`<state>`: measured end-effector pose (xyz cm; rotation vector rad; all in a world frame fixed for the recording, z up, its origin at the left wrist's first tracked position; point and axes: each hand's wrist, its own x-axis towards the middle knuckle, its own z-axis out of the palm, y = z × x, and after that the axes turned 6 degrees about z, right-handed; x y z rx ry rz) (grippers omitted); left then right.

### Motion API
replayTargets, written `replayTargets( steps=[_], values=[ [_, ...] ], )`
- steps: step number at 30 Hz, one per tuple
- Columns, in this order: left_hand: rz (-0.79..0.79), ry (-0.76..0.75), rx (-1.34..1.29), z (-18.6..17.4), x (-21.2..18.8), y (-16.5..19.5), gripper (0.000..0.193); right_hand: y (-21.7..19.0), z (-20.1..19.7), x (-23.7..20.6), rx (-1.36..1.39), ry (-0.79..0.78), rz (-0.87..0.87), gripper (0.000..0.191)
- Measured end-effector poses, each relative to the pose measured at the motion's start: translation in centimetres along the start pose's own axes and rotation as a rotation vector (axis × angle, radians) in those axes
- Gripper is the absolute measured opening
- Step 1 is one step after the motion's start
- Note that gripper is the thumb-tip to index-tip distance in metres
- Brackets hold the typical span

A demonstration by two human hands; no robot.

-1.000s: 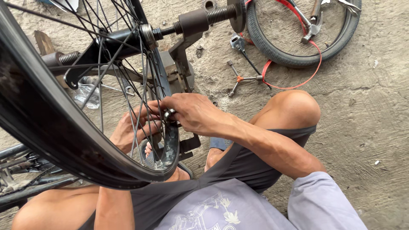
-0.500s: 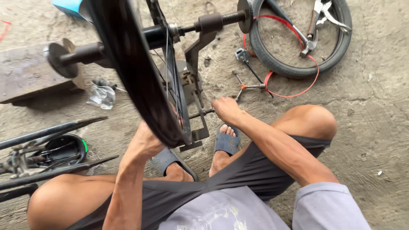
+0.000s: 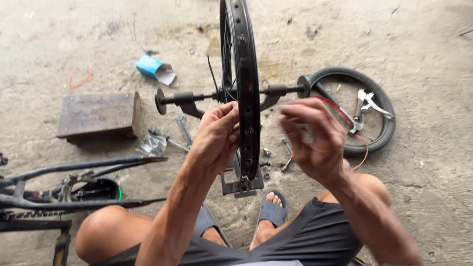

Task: The person sits on the ground in front of a bicycle wheel held in a truing stand. They use a spoke wrench to turn spoke nipples around the rim, spin the wheel to check alignment, and reposition the wheel in the stand while continuing to adjust the spokes.

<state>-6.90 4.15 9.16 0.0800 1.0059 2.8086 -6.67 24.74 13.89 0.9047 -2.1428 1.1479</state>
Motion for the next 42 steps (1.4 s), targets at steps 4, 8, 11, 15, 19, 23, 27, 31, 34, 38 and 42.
replayTargets(
  steps=[4, 8, 11, 15, 19, 23, 27, 31, 34, 38, 42],
  values=[
    [0.139, 0.012, 0.082, 0.1, 1.8, 0.4, 0.017, -3.0, 0.0, 6.1, -0.306, -0.264, -0.275, 0.016],
    [0.706, -0.01, 0.686, -0.7, 2.8, 0.6, 0.007, -3.5, -0.5, 9.4, -0.643, -0.474, -0.397, 0.009],
    [0.898, -0.114, 0.951, -1.4, 2.9, 0.8, 0.018, -3.7, -0.5, 10.0, -0.683, -0.658, -0.333, 0.007],
    [1.031, -0.232, 0.995, -1.8, 3.1, 0.6, 0.025, -4.0, -0.2, 9.9, -0.604, -0.629, -0.306, 0.007],
    [1.063, -0.16, 0.993, -1.5, 3.4, 0.1, 0.024, -4.2, -0.5, 9.6, -0.499, -0.59, -0.248, 0.011],
    [1.094, -0.148, 0.979, -1.2, 3.5, -0.2, 0.024, -4.4, -0.4, 9.4, -0.584, -0.632, -0.201, 0.01],
    [1.119, -0.146, 1.0, -1.0, 3.0, -0.1, 0.024, -4.7, -0.3, 9.3, -0.489, -0.563, -0.149, 0.016],
    [1.092, -0.149, 0.983, -0.7, 2.6, -0.1, 0.024, -5.2, -0.1, 9.3, -0.623, -0.602, -0.138, 0.013],
    [1.106, -0.157, 0.98, -0.5, 2.4, 0.0, 0.024, -5.4, -0.2, 9.4, -0.545, -0.561, -0.184, 0.016],
    [1.085, -0.156, 0.961, -0.1, 2.2, 0.0, 0.022, -5.9, -0.1, 9.4, -0.683, -0.643, -0.098, 0.009],
    [1.084, -0.137, 0.982, 0.2, 1.8, 0.3, 0.021, -6.7, -0.5, 9.5, -0.668, -0.669, 0.007, 0.013]
  ],
)
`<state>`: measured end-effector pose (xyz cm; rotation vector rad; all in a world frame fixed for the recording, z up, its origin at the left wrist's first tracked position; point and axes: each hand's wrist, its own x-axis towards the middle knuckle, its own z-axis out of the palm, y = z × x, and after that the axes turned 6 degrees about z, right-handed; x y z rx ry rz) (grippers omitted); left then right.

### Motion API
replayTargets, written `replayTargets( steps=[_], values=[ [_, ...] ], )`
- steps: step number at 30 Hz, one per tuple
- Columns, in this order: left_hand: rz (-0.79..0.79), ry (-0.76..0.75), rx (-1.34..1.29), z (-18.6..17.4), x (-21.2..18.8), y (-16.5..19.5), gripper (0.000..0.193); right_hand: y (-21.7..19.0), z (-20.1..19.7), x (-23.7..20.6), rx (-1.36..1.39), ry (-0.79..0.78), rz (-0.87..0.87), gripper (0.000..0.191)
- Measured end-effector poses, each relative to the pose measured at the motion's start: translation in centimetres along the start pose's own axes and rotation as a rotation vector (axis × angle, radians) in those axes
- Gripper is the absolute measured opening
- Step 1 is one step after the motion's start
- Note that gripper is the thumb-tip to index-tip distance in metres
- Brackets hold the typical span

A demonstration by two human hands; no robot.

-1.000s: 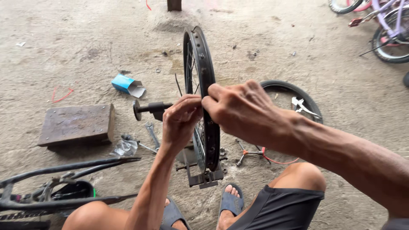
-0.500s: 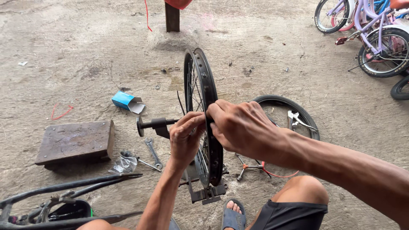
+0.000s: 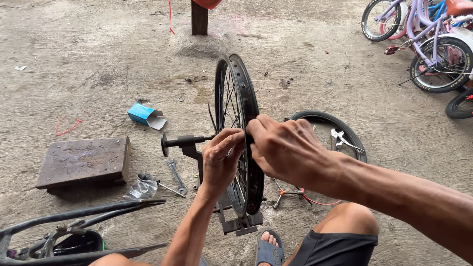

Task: The person sits on the ground in front of a bicycle wheel held in a truing stand. They use a spoke wrench to turn spoke nipples around the rim, spin the wheel to check alignment, and reposition the wheel in the stand while continuing to adjust the spokes.

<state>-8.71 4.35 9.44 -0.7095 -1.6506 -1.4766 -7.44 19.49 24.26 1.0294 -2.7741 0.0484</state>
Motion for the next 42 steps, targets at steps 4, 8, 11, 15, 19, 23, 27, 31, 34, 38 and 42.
replayTargets(
  steps=[4, 8, 11, 15, 19, 23, 27, 31, 34, 38, 42],
  values=[
    [-0.016, -0.02, 0.005, -0.2, 0.1, 0.6, 0.02, -0.6, -0.5, 0.1, 0.02, 0.074, -0.046, 0.016],
    [0.016, -0.02, -0.006, -0.4, 0.3, 0.9, 0.022, -0.5, -0.6, -0.1, 0.025, 0.012, 0.007, 0.016],
    [-0.104, -0.055, -0.004, -1.0, -0.1, 1.0, 0.022, -0.6, -0.1, -0.2, 0.041, 0.017, 0.005, 0.008],
    [-0.107, -0.155, -0.198, -2.0, -1.2, 1.3, 0.032, -0.6, 0.1, -0.8, 0.037, 0.082, -0.031, 0.017],
    [-0.089, -0.172, -0.198, -2.0, -2.2, 1.5, 0.052, -0.8, 0.2, -0.8, 0.077, 0.066, -0.041, 0.017],
    [-0.174, -0.113, -0.334, -1.5, -2.9, 1.5, 0.057, -0.8, 0.5, -0.5, 0.039, 0.012, -0.043, 0.02],
    [-0.175, -0.093, -0.323, -1.7, -3.4, 1.5, 0.053, -1.1, 0.9, -0.2, 0.035, 0.108, -0.108, 0.025],
    [-0.204, -0.12, -0.313, -1.8, -3.6, 1.4, 0.05, -1.4, 1.2, 0.0, 0.037, 0.043, -0.067, 0.019],
    [-0.132, -0.051, -0.425, -1.5, -3.6, 1.1, 0.05, -1.1, 1.3, 0.1, 0.088, 0.135, -0.075, 0.019],
    [-0.188, -0.092, -0.247, -1.6, -3.6, 1.1, 0.047, -1.0, 1.7, 0.2, 0.042, 0.079, -0.095, 0.014],
    [-0.173, -0.087, -0.282, -1.7, -3.7, 1.3, 0.047, -0.8, 2.1, 0.2, 0.037, 0.136, -0.105, 0.016]
  ],
)
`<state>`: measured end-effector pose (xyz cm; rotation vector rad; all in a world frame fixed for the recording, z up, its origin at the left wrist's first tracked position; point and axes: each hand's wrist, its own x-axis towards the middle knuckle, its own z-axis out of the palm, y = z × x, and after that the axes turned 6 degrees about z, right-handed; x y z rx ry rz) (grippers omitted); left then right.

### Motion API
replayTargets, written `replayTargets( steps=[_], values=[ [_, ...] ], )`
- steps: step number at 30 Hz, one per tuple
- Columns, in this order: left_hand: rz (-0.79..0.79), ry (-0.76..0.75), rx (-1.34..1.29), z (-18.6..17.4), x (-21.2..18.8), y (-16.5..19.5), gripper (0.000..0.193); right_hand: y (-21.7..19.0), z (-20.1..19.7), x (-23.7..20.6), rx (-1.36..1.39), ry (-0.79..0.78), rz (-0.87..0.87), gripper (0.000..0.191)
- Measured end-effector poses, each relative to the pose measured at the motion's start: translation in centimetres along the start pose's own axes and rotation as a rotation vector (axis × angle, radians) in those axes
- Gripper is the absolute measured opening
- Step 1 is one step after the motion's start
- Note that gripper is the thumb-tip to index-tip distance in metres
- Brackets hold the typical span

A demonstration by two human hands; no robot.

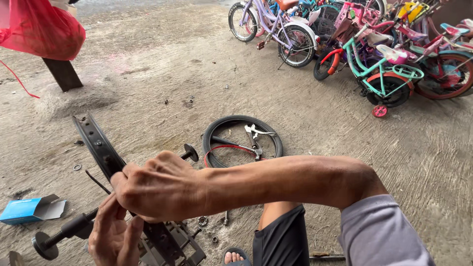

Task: The person sits on the ground in front of a bicycle wheel held in a truing stand. They use a spoke wrench to turn spoke nipples around the rim, spin the wheel to check alignment, and reposition the wheel in the stand while continuing to adjust the spokes.

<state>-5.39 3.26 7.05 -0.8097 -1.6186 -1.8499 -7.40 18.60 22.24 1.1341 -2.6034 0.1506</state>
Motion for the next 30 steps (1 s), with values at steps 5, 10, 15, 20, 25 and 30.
replayTargets(
  steps=[5, 10, 15, 20, 25, 30],
  values=[
    [0.024, -0.008, -0.024, 0.07, 0.27, -0.02, 0.048, 0.17, 0.15, 0.11, 0.033, 0.005, -0.014, 0.013],
    [0.028, -0.029, 0.033, 0.08, 0.41, 0.0, 0.049, 0.16, -0.24, 0.14, -0.029, -0.116, 0.028, 0.007],
    [0.039, -0.037, 0.06, 0.19, 0.5, 0.11, 0.048, 0.07, -0.59, -0.09, 0.023, -0.06, 0.015, 0.007],
    [0.058, -0.037, 0.027, 0.14, 0.71, 0.14, 0.052, 0.0, -0.34, -0.11, 0.035, 0.009, 0.013, 0.013],
    [0.045, -0.014, -0.001, 0.2, 0.59, -0.17, 0.054, 0.11, -0.24, -0.23, 0.008, -0.066, 0.055, 0.008],
    [0.003, -0.033, 0.043, -0.02, 0.54, -0.71, 0.058, 0.1, -0.55, -0.23, 0.032, -0.015, 0.031, 0.015]
  ],
)
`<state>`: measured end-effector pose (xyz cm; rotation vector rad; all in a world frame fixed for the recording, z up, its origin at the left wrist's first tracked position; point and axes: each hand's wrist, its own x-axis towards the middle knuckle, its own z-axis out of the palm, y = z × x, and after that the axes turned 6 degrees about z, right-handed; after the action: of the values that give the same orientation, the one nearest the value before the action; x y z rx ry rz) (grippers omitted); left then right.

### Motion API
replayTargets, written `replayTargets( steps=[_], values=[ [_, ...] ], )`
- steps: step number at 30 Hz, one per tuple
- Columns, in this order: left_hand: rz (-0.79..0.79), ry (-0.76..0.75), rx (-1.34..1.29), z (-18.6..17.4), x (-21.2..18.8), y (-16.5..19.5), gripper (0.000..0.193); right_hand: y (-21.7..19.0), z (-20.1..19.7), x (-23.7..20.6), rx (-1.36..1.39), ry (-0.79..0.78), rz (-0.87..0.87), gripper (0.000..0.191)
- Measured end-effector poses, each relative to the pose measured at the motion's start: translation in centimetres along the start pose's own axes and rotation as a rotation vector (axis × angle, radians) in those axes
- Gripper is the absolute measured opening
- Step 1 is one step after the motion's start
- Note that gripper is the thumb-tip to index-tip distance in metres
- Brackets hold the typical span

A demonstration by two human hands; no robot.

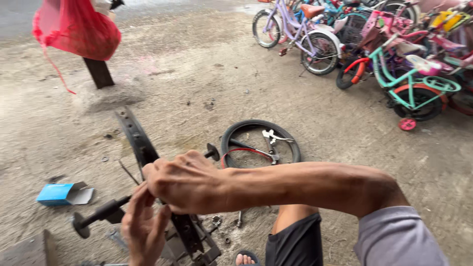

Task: The person sits on the ground in front of a bicycle wheel held in a truing stand. They use a spoke wrench to turn spoke nipples around the rim, spin the wheel to check alignment, and reposition the wheel in the stand while continuing to adjust the spokes.

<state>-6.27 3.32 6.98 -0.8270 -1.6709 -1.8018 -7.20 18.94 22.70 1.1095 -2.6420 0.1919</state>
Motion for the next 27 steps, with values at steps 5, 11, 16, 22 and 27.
replayTargets(
  steps=[5, 11, 16, 22, 27],
  values=[
    [-0.017, 0.005, -0.022, -0.1, 0.1, -0.3, 0.059, 0.0, -0.5, 0.0, -0.015, -0.002, 0.03, 0.017],
    [0.039, -0.007, -0.056, 0.0, 0.9, -0.4, 0.053, 0.1, -1.1, 0.3, -0.005, -0.036, 0.053, 0.018],
    [0.052, -0.026, 0.119, -0.3, 1.7, -0.3, 0.056, 0.6, -1.1, 0.5, 0.03, -0.072, 0.143, 0.015],
    [0.088, -0.053, 0.156, -0.5, 2.5, 0.7, 0.049, 1.3, -0.4, 0.8, -0.065, -0.119, 0.157, 0.01],
    [0.164, -0.064, 0.172, -0.2, 3.4, 1.4, 0.048, 1.2, -1.2, 1.9, -0.1, -0.126, 0.136, 0.017]
  ],
)
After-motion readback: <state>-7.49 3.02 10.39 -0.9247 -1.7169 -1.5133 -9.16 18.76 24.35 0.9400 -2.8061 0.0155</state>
